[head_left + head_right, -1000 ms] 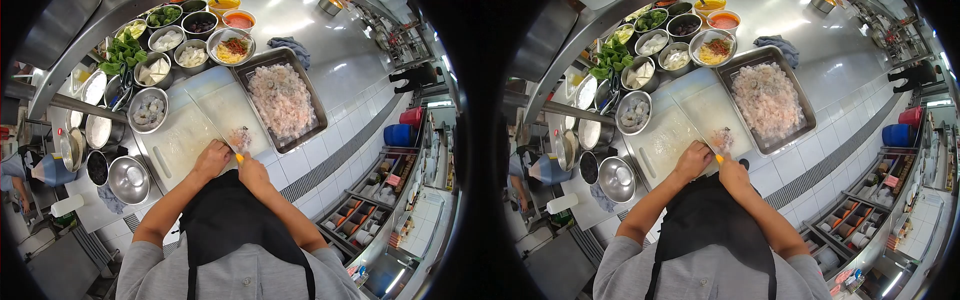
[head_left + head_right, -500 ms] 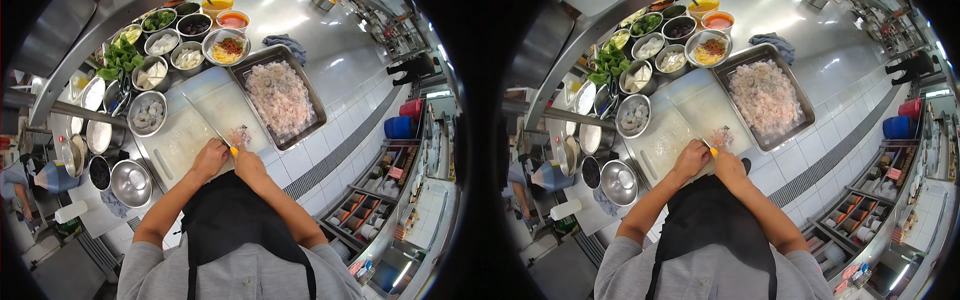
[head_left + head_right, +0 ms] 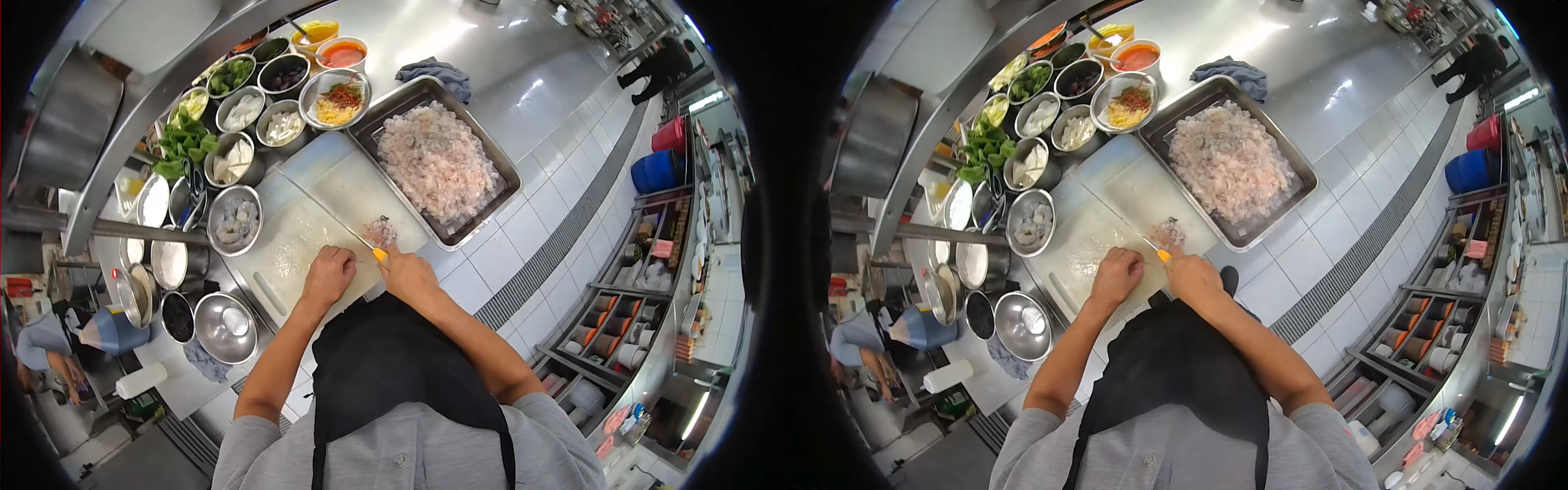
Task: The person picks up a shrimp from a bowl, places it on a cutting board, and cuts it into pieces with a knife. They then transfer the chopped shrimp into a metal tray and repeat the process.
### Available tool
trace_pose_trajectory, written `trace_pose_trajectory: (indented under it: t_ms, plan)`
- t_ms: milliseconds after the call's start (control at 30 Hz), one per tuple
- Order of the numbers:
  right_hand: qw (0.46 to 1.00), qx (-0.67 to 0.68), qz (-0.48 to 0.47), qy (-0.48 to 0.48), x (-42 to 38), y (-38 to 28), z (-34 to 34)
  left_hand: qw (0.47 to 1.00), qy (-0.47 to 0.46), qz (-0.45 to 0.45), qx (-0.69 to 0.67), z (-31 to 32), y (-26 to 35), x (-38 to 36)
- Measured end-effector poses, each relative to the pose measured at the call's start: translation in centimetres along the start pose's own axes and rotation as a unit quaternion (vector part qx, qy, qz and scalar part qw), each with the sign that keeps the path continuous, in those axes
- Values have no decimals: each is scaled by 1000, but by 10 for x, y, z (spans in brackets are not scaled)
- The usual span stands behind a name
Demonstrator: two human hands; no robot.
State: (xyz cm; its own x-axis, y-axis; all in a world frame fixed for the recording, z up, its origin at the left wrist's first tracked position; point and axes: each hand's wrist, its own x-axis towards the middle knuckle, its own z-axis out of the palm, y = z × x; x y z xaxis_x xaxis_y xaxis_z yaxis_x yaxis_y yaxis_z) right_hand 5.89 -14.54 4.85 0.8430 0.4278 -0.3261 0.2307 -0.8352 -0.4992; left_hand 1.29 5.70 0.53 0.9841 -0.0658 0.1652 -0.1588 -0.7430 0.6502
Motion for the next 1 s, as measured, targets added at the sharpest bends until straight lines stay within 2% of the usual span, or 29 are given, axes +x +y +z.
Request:
trace_pose_trajectory:
  t_ms: [100,200,333,433,467,567,667,867,1000]
  plan:
    - [999,-11,-24,21,-10,13,-19,997,42,-65,-16,-10,6,3]
    - [998,-11,-45,33,-13,25,-20,984,124,-102,-78,-26,22,14]
    - [997,2,-49,59,-13,34,-13,983,164,-67,-56,-56,66,41]
    - [992,-2,-76,96,-11,39,-7,995,85,-41,-45,-57,90,74]
    - [990,-9,-87,109,-10,40,-7,998,29,-35,-54,-50,85,82]
    - [985,-22,-106,135,-6,41,-8,973,-195,-119,-13,-30,80,102]
    - [986,-34,-112,118,-6,40,-7,972,-210,-79,64,-2,55,113]
    - [984,-19,-138,112,-14,46,-9,995,-96,-38,5,-8,43,127]
    - [982,-17,-140,126,-21,51,-12,978,-185,-95,34,-39,69,124]
